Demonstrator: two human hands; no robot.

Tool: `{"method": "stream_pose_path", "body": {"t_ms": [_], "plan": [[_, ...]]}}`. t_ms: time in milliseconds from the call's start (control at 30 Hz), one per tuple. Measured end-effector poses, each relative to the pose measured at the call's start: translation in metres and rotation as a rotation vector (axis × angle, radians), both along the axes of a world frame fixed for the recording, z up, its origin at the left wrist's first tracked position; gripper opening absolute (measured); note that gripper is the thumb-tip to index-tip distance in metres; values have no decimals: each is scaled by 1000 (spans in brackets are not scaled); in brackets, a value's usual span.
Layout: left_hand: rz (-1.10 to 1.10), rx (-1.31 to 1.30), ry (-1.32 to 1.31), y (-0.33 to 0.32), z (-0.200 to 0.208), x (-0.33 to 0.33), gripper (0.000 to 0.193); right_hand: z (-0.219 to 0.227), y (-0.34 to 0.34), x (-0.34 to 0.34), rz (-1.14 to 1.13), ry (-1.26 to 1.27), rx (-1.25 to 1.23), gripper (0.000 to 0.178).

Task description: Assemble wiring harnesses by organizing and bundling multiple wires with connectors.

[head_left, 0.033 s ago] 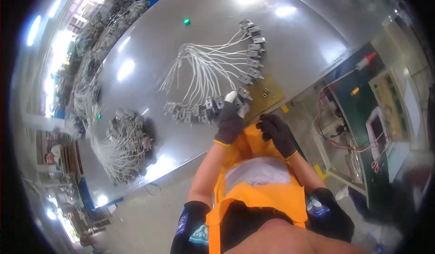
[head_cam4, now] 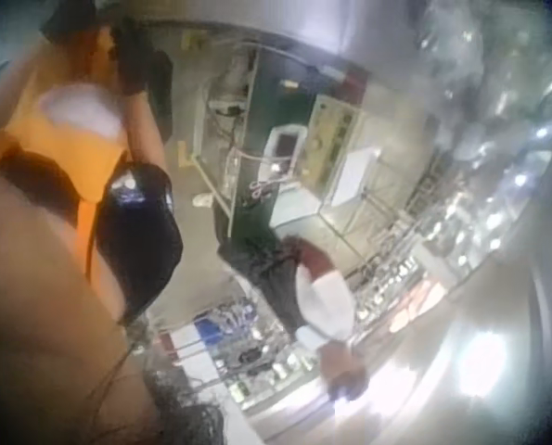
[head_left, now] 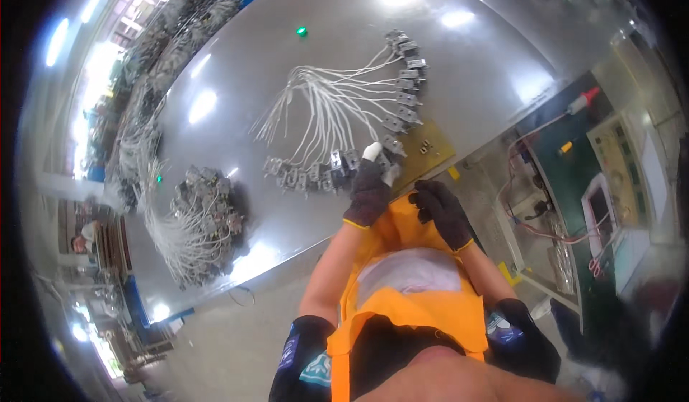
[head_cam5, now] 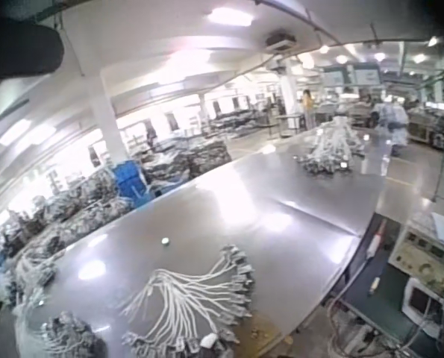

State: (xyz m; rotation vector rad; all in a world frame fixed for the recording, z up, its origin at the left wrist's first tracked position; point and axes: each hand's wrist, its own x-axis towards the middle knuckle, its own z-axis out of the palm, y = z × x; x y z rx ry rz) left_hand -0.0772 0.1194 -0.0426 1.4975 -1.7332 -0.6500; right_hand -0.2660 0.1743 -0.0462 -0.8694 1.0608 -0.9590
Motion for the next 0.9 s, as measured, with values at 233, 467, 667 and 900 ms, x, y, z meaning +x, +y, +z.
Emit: {"method": "stream_pose_path", "body": {"t_ms": [233,467,667,900], "plan": [[-217,99,616,-2,-25,11,46,-1,-11,16,90,33,-176,24],[-41,-249,139,-22,-66,-1,44,-34,-33,22,106,215,-556,28],[251,-281,-86,-32,-64,-18,40,-35,-41,15,-120,626,-734,29],[229,-200,-363,-38,-64,-22,46,-25,-36,88,259,190,-706,28]]}}
